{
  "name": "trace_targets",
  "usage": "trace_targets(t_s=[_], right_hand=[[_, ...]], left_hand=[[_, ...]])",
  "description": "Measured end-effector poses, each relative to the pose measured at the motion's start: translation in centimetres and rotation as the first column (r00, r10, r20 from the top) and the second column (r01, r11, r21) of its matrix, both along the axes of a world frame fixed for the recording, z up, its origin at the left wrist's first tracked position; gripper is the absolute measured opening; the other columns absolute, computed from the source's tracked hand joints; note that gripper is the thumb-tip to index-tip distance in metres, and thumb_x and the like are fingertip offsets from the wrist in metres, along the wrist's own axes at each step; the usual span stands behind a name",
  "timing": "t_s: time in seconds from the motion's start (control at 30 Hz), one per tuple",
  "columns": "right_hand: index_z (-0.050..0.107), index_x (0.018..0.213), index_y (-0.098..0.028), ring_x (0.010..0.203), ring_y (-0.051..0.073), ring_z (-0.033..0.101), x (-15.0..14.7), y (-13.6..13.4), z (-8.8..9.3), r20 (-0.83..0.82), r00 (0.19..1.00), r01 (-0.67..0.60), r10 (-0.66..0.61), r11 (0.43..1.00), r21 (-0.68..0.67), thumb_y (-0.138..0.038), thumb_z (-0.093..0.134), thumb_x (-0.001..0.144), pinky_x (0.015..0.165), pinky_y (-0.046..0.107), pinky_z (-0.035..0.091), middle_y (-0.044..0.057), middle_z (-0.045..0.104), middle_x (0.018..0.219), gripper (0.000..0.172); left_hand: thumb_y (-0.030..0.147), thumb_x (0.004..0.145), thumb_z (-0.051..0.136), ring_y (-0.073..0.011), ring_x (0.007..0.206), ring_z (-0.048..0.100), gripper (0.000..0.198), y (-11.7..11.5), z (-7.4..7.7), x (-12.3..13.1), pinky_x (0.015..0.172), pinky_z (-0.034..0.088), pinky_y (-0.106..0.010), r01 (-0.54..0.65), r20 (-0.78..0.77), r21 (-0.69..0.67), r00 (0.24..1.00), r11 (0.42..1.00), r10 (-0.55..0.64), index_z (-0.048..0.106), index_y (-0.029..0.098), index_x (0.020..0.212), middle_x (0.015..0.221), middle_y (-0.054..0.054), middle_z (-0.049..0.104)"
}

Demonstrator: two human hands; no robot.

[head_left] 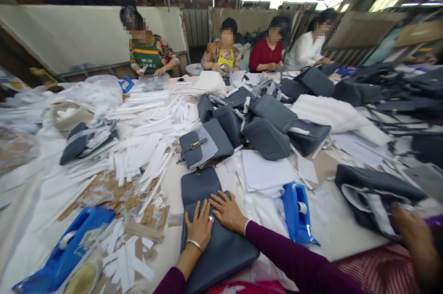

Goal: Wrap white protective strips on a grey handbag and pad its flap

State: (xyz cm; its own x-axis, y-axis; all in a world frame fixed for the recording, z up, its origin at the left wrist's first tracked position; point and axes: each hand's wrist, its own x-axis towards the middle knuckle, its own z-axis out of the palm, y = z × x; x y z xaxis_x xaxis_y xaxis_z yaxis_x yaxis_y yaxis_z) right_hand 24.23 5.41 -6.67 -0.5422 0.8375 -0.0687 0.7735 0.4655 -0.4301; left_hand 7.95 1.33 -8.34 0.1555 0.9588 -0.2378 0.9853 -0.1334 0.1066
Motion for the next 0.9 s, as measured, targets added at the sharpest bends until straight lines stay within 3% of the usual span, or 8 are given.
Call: trace_targets(t_s=[0.1,0.3,0.53,0.7,0.77,0.83,0.9], right_hand=[[0.032,0.138,-0.027,0.133,0.025,0.021,0.4,-0.1,0.5,-0.009,1.000,0.006,-0.007,1.000,-0.010,-0.042,0.030,0.093,0.107,0.054,0.008,0.001,0.035,0.144,0.048],[0.031,0.138,-0.026,0.133,0.025,0.022,0.9,-0.1,0.4,-0.052,0.998,-0.027,0.025,0.999,-0.034,-0.047,0.032,0.091,0.107,0.055,0.010,0.002,0.034,0.144,0.052],[0.036,0.137,-0.022,0.134,0.024,0.020,1.9,-0.5,-0.1,-0.039,0.992,0.114,-0.119,0.986,-0.121,-0.044,0.039,0.088,0.106,0.046,0.021,0.006,0.032,0.145,0.054],[0.040,0.135,-0.017,0.126,0.022,0.036,3.9,-2.7,-1.3,-0.044,0.985,0.164,-0.166,0.985,-0.046,-0.033,0.038,0.087,0.102,0.035,0.031,0.009,0.035,0.143,0.050],[0.046,0.131,-0.016,0.117,0.024,0.045,4.6,-2.9,-1.6,0.011,0.980,0.199,-0.199,0.980,0.012,-0.028,0.038,0.086,0.097,0.036,0.036,0.012,0.044,0.135,0.046],[0.054,0.122,-0.015,0.108,0.026,0.051,4.0,-2.5,-1.1,0.074,0.973,0.214,-0.220,0.974,0.079,-0.023,0.039,0.085,0.091,0.038,0.040,0.014,0.053,0.123,0.041],[0.060,0.113,-0.016,0.104,0.027,0.052,1.5,-2.1,0.3,0.085,0.982,0.154,-0.166,0.978,0.138,-0.019,0.038,0.084,0.087,0.039,0.041,0.015,0.056,0.117,0.037]], left_hand=[[0.036,0.088,0.028,-0.0274,0.138,0.009,0.052,0.0,0.7,0.1,0.103,0.011,-0.063,0.073,-0.012,-0.033,0.997,0.997,-0.073,0.022,0.035,0.140,0.150,0.005,0.018],[0.057,0.082,0.035,-0.0353,0.137,0.006,0.061,-0.1,1.5,0.5,0.101,0.014,-0.063,0.022,-0.062,-0.074,0.998,0.997,-0.026,0.024,0.037,0.139,0.150,0.006,0.016],[0.063,0.079,0.036,-0.0371,0.136,0.006,0.065,-0.3,2.1,0.1,0.102,0.014,-0.063,0.005,0.016,-0.135,1.000,0.991,-0.003,0.020,0.042,0.138,0.150,0.008,0.015],[0.071,0.075,0.034,-0.0394,0.136,0.003,0.071,-1.5,2.9,-0.5,0.101,0.008,-0.066,0.001,0.157,-0.131,0.987,0.991,0.019,0.022,0.042,0.139,0.150,0.005,0.017],[0.073,0.075,0.032,-0.0400,0.135,0.003,0.073,-1.9,2.9,-0.8,0.100,0.007,-0.068,0.014,0.235,-0.113,0.972,0.993,0.013,0.021,0.041,0.139,0.150,0.003,0.018],[0.073,0.074,0.032,-0.0412,0.135,0.003,0.074,-2.2,2.7,-1.2,0.099,0.006,-0.070,0.021,0.292,-0.102,0.956,0.995,0.009,0.021,0.040,0.139,0.150,0.001,0.019],[0.073,0.073,0.035,-0.0423,0.134,0.003,0.076,-2.4,2.4,-1.6,0.098,0.006,-0.071,0.035,0.319,-0.098,0.948,0.995,-0.002,0.021,0.039,0.140,0.150,-0.001,0.018]])
